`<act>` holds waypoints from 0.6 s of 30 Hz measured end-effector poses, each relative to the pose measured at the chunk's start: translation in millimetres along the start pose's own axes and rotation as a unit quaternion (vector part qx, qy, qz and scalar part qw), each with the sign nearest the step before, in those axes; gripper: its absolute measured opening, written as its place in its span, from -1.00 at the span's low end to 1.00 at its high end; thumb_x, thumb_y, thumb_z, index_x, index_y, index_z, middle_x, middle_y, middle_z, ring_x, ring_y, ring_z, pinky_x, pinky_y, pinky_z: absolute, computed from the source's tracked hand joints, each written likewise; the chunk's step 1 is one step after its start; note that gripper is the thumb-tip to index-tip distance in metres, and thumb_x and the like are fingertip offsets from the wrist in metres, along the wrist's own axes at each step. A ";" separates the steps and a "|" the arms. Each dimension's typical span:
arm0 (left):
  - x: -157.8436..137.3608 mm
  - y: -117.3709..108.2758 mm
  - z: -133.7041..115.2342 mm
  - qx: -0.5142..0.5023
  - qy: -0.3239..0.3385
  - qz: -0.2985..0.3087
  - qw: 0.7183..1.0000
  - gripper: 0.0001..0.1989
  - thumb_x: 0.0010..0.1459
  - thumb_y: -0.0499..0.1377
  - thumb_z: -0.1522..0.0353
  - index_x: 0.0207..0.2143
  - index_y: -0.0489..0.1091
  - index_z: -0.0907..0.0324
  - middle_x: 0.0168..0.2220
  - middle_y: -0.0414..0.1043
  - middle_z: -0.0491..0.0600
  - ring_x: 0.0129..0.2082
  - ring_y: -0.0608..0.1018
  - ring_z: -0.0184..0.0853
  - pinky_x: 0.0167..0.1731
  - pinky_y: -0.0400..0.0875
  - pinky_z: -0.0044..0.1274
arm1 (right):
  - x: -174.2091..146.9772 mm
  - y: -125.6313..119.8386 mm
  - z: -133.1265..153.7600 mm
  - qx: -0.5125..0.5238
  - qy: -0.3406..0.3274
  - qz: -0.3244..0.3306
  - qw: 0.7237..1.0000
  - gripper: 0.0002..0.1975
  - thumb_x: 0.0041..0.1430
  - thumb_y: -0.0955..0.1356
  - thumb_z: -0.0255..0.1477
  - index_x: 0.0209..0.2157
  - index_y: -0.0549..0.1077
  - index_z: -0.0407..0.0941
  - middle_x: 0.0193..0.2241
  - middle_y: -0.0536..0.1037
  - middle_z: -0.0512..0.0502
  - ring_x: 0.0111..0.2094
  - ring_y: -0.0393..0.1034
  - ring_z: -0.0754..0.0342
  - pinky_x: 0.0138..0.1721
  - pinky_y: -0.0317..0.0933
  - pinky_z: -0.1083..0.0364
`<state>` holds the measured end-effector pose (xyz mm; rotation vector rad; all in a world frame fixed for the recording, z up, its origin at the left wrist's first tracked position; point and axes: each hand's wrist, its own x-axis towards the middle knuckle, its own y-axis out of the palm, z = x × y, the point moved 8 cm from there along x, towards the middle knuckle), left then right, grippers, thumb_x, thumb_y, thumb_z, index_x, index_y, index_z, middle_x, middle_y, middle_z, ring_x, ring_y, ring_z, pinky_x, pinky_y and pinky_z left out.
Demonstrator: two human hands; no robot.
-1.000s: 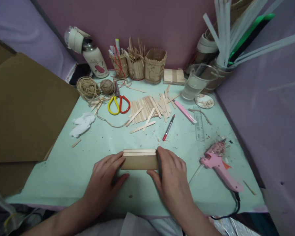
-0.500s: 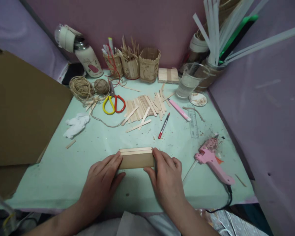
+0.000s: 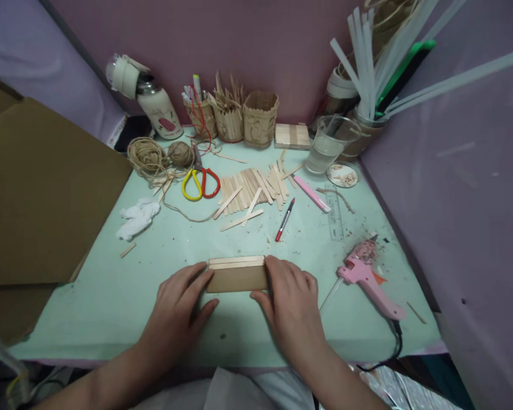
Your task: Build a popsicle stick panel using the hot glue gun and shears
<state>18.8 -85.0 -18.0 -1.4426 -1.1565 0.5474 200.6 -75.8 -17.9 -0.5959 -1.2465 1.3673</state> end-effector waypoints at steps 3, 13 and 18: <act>8.1 -3.2 3.4 -0.031 0.013 -0.001 0.999 -0.62 0.25 0.13 0.31 0.08 0.33 0.28 0.05 0.40 0.20 0.05 0.38 -0.08 -0.03 0.26 -0.28 | 3.0 -4.4 5.0 0.005 -0.038 0.000 0.999 -0.58 0.33 0.25 -0.23 0.06 0.36 -0.24 0.04 0.46 -0.34 0.03 0.29 -0.18 -0.05 0.07 -0.09; 52.1 8.8 17.3 -0.168 -0.017 0.010 0.986 -0.82 0.25 0.12 0.44 -0.16 0.51 0.19 -0.24 0.48 0.02 -0.20 0.44 -0.27 -0.17 0.38 -0.42 | 24.9 3.0 5.8 0.071 -0.095 -0.009 0.993 -0.79 0.28 0.32 -0.53 -0.07 0.49 -0.24 -0.16 0.57 -0.21 -0.15 0.32 -0.09 -0.16 0.17 -0.06; 56.2 13.6 21.3 -0.187 -0.051 0.028 0.981 -0.82 0.23 0.14 0.45 -0.21 0.54 0.17 -0.28 0.46 -0.01 -0.23 0.43 -0.28 -0.21 0.38 -0.44 | 35.5 6.0 2.3 0.106 -0.073 -0.007 0.992 -0.83 0.25 0.32 -0.58 -0.16 0.53 -0.25 -0.26 0.55 -0.21 -0.24 0.30 -0.04 -0.22 0.24 -0.04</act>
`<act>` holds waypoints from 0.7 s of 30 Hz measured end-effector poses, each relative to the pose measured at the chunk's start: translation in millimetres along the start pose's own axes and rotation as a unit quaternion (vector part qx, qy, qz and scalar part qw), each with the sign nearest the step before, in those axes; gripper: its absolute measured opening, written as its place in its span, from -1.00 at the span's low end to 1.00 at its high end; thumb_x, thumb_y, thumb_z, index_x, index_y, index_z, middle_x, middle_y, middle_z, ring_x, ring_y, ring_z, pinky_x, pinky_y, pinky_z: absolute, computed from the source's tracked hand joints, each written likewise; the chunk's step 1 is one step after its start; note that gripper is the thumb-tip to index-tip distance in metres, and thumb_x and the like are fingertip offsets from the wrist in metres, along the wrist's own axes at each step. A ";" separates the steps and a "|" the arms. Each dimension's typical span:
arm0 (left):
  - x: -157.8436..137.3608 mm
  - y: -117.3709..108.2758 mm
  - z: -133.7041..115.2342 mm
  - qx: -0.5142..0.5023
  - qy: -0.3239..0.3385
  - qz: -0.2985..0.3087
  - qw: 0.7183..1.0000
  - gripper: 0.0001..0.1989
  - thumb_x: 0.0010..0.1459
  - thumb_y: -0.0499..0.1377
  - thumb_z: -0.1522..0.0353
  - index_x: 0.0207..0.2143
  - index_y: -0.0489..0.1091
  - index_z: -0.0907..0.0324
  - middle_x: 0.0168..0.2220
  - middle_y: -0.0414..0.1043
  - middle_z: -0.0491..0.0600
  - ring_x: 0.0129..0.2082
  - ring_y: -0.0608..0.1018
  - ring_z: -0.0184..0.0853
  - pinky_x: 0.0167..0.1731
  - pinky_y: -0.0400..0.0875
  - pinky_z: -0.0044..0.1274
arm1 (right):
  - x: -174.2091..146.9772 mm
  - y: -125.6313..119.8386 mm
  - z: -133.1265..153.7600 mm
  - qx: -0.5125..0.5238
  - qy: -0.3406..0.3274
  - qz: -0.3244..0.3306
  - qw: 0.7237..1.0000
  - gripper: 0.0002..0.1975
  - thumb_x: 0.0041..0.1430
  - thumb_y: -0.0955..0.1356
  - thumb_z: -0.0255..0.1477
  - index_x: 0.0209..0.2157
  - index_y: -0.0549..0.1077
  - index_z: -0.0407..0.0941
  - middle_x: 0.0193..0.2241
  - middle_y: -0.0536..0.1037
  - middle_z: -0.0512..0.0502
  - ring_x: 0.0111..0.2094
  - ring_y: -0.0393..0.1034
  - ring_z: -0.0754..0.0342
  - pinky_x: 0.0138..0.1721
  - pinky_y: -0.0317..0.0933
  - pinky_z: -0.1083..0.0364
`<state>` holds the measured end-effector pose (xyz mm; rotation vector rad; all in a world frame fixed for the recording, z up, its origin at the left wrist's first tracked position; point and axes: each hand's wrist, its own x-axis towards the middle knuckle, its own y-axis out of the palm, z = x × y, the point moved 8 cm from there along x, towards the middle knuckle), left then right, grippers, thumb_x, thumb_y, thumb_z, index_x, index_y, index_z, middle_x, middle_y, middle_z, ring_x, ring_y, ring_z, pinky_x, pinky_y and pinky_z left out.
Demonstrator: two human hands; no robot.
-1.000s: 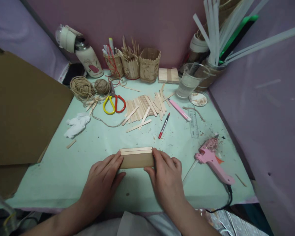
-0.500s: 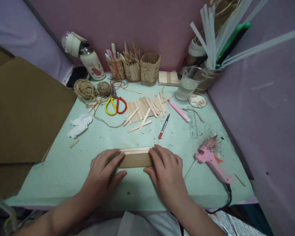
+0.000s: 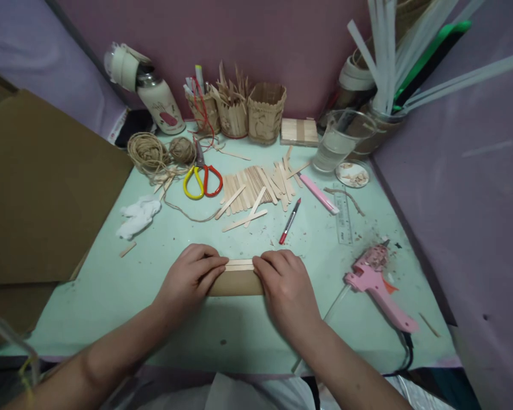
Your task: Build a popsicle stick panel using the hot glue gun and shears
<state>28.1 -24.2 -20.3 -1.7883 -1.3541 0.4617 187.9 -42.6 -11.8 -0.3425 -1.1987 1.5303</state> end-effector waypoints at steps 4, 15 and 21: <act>1.2 2.6 5.6 -0.021 -0.042 0.017 0.999 -0.82 0.22 0.14 0.48 -0.26 0.55 0.15 -0.30 0.47 -0.03 -0.24 0.44 -0.29 -0.24 0.38 -0.45 | 2.3 0.7 -4.1 0.032 0.020 -0.016 0.999 -0.86 0.23 0.33 -0.59 -0.23 0.55 -0.23 -0.31 0.53 -0.19 -0.26 0.31 -0.02 -0.24 0.26 0.00; 3.9 1.7 4.8 -0.022 -0.013 0.001 1.000 -0.81 0.23 0.11 0.48 -0.30 0.53 0.14 -0.35 0.47 -0.04 -0.29 0.45 -0.31 -0.29 0.39 -0.46 | 5.2 0.5 -7.4 0.056 0.041 -0.018 0.997 -0.84 0.26 0.31 -0.57 -0.25 0.55 -0.14 -0.36 0.52 -0.12 -0.30 0.33 0.02 -0.30 0.31 0.03; -20.4 1.8 -15.3 0.088 0.098 -0.023 0.991 -0.75 0.30 0.07 0.45 -0.01 0.41 0.16 -0.14 0.50 0.00 -0.12 0.43 -0.26 -0.11 0.34 -0.38 | -2.7 -6.8 13.0 0.008 -0.033 -0.019 0.999 -0.78 0.26 0.32 -0.53 -0.07 0.49 -0.18 -0.16 0.57 -0.23 -0.16 0.37 -0.07 -0.17 0.31 -0.07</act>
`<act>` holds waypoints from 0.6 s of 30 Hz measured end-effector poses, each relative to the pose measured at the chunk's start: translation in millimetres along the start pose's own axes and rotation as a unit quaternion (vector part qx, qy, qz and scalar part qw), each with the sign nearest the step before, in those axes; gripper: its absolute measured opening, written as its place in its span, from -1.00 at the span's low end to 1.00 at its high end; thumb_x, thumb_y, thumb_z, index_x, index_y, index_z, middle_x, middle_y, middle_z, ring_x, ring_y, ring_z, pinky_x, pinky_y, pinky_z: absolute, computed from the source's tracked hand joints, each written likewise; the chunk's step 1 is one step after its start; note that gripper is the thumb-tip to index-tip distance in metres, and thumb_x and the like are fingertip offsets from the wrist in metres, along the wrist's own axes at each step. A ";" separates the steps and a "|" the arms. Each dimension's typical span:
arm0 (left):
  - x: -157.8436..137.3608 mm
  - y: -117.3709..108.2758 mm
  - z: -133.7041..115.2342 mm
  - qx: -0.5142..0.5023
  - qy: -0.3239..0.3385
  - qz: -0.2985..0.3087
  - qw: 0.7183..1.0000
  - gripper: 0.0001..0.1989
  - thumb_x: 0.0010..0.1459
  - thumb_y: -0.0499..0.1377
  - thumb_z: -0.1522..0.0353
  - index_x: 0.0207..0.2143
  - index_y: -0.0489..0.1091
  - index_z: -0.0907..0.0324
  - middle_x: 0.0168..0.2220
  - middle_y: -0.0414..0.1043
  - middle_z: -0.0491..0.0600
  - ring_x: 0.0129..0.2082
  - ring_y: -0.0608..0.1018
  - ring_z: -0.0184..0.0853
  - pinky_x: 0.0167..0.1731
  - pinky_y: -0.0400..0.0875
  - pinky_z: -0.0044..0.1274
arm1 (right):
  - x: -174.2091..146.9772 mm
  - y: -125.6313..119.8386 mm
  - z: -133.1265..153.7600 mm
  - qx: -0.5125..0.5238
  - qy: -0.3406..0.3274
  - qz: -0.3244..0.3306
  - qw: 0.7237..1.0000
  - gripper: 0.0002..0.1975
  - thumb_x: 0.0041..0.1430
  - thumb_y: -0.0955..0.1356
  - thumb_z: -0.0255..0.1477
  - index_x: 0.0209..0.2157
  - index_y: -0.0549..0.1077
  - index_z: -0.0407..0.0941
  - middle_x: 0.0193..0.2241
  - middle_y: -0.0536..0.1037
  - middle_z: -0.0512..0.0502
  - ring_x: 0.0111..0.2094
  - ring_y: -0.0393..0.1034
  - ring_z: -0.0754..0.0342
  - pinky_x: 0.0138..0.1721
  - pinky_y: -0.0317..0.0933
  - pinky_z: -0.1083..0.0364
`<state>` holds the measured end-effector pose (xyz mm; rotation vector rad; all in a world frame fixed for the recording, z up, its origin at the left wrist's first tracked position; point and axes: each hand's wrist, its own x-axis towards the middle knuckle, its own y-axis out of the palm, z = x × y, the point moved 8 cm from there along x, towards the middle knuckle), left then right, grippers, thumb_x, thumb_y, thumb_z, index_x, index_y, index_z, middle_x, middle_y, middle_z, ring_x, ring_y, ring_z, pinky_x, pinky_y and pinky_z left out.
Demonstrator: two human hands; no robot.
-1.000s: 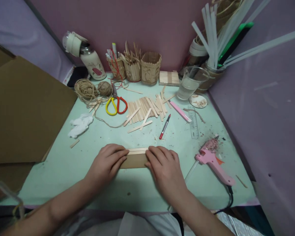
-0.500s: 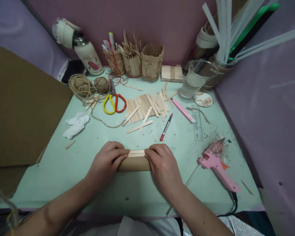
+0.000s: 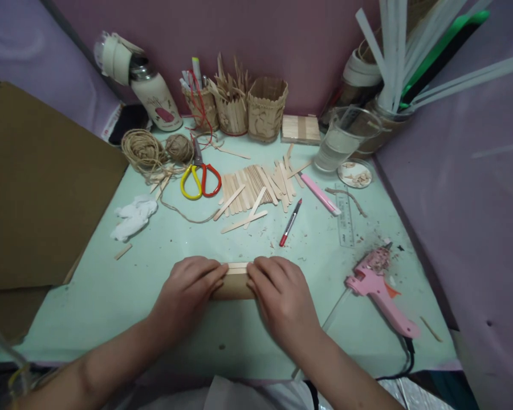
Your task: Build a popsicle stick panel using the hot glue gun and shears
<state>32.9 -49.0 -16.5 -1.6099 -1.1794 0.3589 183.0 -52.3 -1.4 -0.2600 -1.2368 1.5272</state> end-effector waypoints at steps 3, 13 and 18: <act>-8.0 5.9 -9.4 0.027 0.021 0.035 0.999 -0.72 0.31 0.07 0.39 0.05 0.35 0.20 -0.07 0.49 0.02 -0.06 0.41 -0.23 -0.06 0.34 -0.38 | -6.5 4.7 11.7 -0.029 -0.033 0.021 0.999 -0.76 0.28 0.32 -0.47 -0.05 0.47 -0.24 -0.12 0.58 -0.25 -0.11 0.37 -0.11 -0.14 0.30 -0.08; -8.0 14.3 -16.2 0.080 0.054 0.077 0.992 -0.65 0.34 -0.01 0.30 0.07 0.31 0.31 -0.10 0.49 0.11 -0.09 0.44 -0.14 -0.12 0.37 -0.30 | -9.4 16.4 14.3 -0.073 -0.026 0.058 0.995 -0.73 0.33 0.26 -0.44 -0.04 0.47 -0.27 -0.13 0.59 -0.21 -0.10 0.35 -0.10 -0.06 0.20 -0.08; -12.7 19.1 -13.1 0.098 0.042 0.089 0.990 -0.58 0.28 0.10 0.25 0.09 0.31 0.31 -0.09 0.48 0.14 -0.09 0.45 -0.12 -0.04 0.33 -0.27 | -10.5 15.9 17.6 -0.088 -0.028 0.049 0.994 -0.73 0.31 0.28 -0.44 -0.03 0.47 -0.25 -0.13 0.59 -0.23 -0.11 0.37 -0.09 -0.04 0.19 -0.08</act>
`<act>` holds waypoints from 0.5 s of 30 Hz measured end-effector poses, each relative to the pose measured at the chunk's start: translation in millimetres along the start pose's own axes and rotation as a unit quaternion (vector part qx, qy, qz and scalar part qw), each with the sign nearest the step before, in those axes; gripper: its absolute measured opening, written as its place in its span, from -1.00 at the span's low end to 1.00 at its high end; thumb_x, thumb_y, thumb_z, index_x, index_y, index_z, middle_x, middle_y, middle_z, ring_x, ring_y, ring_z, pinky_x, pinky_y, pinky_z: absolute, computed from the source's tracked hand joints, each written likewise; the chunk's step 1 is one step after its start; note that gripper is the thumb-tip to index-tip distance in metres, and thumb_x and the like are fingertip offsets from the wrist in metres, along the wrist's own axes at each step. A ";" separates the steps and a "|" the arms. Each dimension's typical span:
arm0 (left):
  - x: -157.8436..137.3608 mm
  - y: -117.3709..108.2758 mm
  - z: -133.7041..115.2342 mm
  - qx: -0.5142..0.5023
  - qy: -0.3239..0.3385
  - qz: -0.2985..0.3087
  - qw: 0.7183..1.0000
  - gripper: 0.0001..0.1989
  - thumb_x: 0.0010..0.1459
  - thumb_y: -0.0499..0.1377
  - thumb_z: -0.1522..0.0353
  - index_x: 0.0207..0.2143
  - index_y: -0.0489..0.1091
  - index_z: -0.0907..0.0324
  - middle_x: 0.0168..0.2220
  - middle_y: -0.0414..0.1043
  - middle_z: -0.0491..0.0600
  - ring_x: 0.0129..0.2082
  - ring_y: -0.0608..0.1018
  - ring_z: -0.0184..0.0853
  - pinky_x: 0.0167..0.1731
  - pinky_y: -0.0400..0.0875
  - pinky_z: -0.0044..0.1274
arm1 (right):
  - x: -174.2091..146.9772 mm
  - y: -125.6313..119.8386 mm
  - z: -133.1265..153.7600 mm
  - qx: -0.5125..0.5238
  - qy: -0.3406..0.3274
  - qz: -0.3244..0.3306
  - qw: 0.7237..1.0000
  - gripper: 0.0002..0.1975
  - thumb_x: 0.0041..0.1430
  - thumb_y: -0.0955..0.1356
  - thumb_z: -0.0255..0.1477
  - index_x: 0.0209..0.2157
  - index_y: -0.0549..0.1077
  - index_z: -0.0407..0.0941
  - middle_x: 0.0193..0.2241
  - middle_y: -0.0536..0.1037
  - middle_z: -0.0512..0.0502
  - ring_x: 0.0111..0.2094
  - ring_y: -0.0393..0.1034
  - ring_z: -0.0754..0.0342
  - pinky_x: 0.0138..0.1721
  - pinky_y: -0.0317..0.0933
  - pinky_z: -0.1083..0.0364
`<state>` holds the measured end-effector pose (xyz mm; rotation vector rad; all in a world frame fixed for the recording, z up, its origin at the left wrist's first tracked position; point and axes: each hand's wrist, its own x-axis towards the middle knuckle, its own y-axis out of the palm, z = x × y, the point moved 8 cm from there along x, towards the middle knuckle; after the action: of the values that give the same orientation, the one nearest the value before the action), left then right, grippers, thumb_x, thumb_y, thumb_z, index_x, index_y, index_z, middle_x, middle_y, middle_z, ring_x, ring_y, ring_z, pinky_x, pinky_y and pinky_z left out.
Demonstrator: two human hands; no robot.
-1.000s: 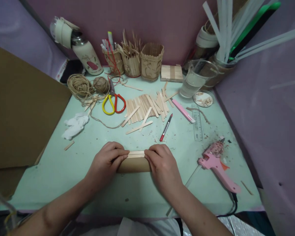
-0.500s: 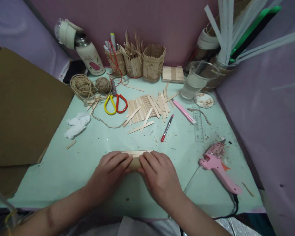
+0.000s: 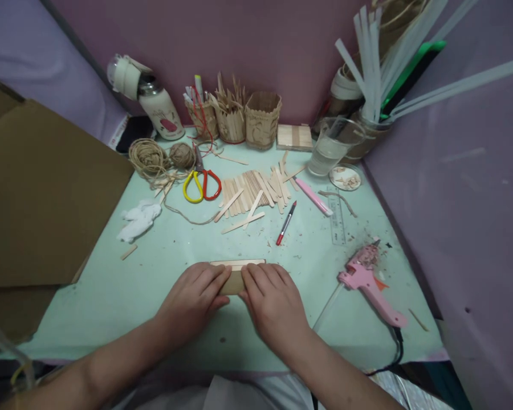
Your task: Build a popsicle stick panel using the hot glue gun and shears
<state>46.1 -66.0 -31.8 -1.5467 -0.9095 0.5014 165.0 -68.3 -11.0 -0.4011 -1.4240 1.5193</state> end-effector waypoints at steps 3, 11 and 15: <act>-2.4 0.5 1.8 -0.012 -0.010 -0.006 1.000 -0.56 0.25 0.14 0.26 0.12 0.30 0.29 -0.06 0.46 0.14 -0.06 0.44 -0.12 -0.02 0.32 -0.26 | -0.8 -1.4 0.0 0.000 0.003 -0.001 1.000 -0.72 0.29 0.30 -0.43 -0.02 0.46 -0.25 -0.11 0.58 -0.24 -0.12 0.38 -0.09 -0.04 0.22 -0.08; -4.7 -8.3 0.7 -0.035 -0.026 -0.012 0.999 -0.56 0.24 0.16 0.30 0.14 0.30 0.24 0.01 0.43 0.13 -0.03 0.43 -0.16 -0.01 0.27 -0.26 | -8.0 -8.5 -7.6 0.012 0.013 0.012 1.000 -0.78 0.29 0.31 -0.44 -0.06 0.46 -0.18 -0.09 0.58 -0.18 -0.08 0.42 -0.04 0.09 0.16 -0.14; -7.5 -8.8 -0.5 -0.032 -0.035 -0.003 0.999 -0.51 0.23 0.17 0.29 0.19 0.25 0.17 0.07 0.39 0.11 0.04 0.40 -0.16 0.03 0.24 -0.26 | -15.0 -9.9 -9.2 0.012 0.014 -0.018 1.000 -0.77 0.29 0.30 -0.45 -0.05 0.46 -0.20 -0.05 0.57 -0.23 -0.07 0.42 -0.06 0.04 0.23 -0.13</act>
<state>39.7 -72.3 -24.5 -1.5930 -0.9916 0.5283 183.3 -76.7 -10.0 -0.3785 -1.3831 1.4955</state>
